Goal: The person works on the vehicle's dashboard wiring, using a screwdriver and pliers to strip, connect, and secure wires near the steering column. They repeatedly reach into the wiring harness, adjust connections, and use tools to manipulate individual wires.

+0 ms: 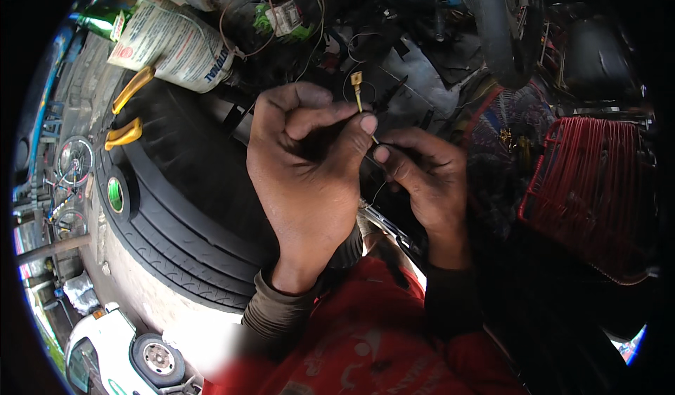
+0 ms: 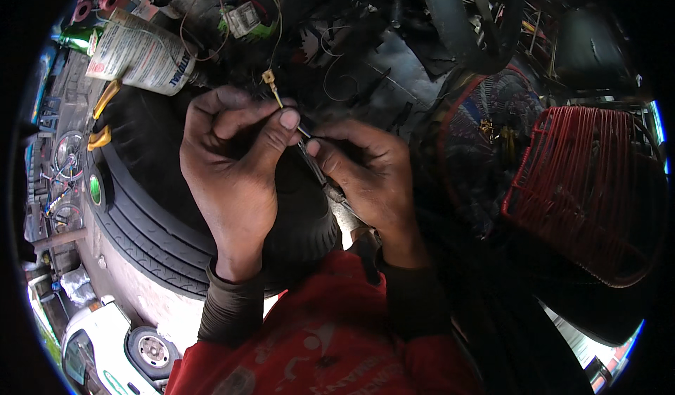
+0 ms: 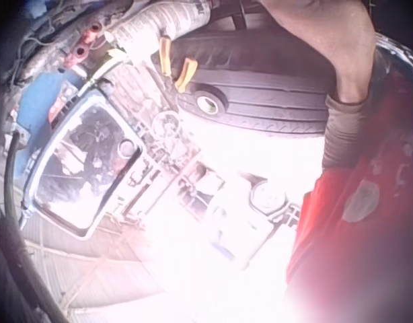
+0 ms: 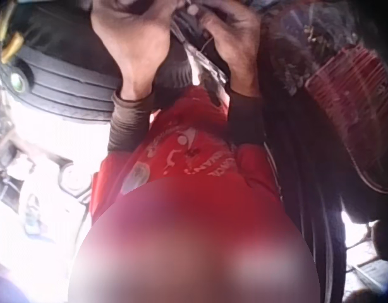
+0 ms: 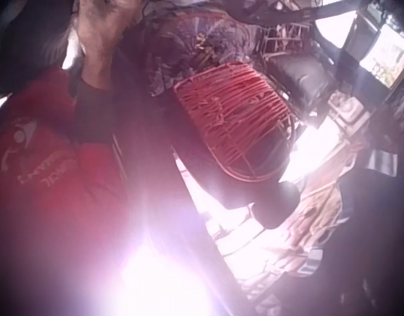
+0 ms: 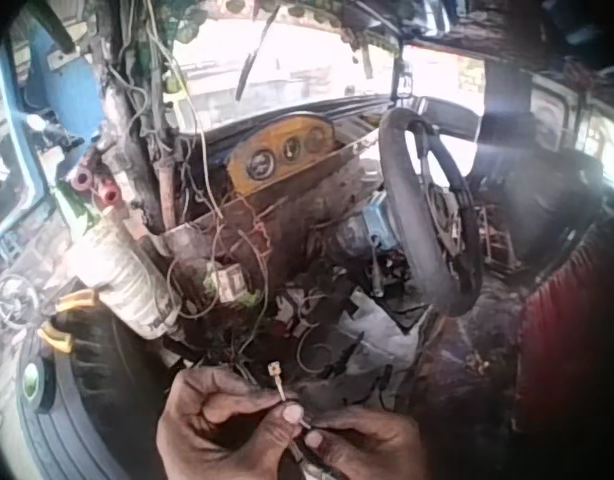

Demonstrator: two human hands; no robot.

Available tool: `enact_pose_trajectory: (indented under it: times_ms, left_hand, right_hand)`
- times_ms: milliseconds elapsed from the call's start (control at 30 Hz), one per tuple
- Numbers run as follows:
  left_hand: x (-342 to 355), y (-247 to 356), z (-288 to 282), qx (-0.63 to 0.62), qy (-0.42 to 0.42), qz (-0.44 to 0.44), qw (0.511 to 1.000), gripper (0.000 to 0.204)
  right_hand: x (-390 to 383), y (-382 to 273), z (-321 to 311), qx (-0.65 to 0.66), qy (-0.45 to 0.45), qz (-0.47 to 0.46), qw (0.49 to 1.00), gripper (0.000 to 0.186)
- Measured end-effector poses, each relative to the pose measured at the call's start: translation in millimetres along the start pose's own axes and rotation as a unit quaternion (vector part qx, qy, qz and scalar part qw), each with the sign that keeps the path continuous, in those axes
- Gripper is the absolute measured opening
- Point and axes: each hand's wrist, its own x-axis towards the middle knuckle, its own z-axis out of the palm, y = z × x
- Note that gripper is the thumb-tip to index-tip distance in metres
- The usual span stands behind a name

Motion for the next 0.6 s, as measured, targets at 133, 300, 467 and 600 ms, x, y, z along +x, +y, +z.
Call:
enact_pose_trajectory:
  times_ms: [133, 300, 467, 600]
  left_hand:
    - [-1.4, -3.6, 0.7, 0.005, -0.009, -0.041, 0.999, 0.033]
    - [3.9, -2.9, 0.2, 0.0, 0.008, -0.05, 0.999, 0.033]
    - [14.6, 2.8, -9.4, -0.144, 0.104, 0.0, 0.984, 0.034]
    - [18.3, 6.0, -14.0, -0.139, 0.136, 0.0, 0.981, 0.036]
  right_hand:
    - [10.9, 5.0, -7.8, 0.023, -0.02, -0.008, 0.999, 0.016]
    - [22.1, 4.1, -26.2, -0.054, -0.072, 0.045, 0.995, 0.018]
    - [37.4, 20.1, -79.4, -0.128, -0.134, 0.088, 0.979, 0.021]
    - [62.4, 46.7, -134.9, -0.206, -0.094, 0.065, 0.972, 0.024]
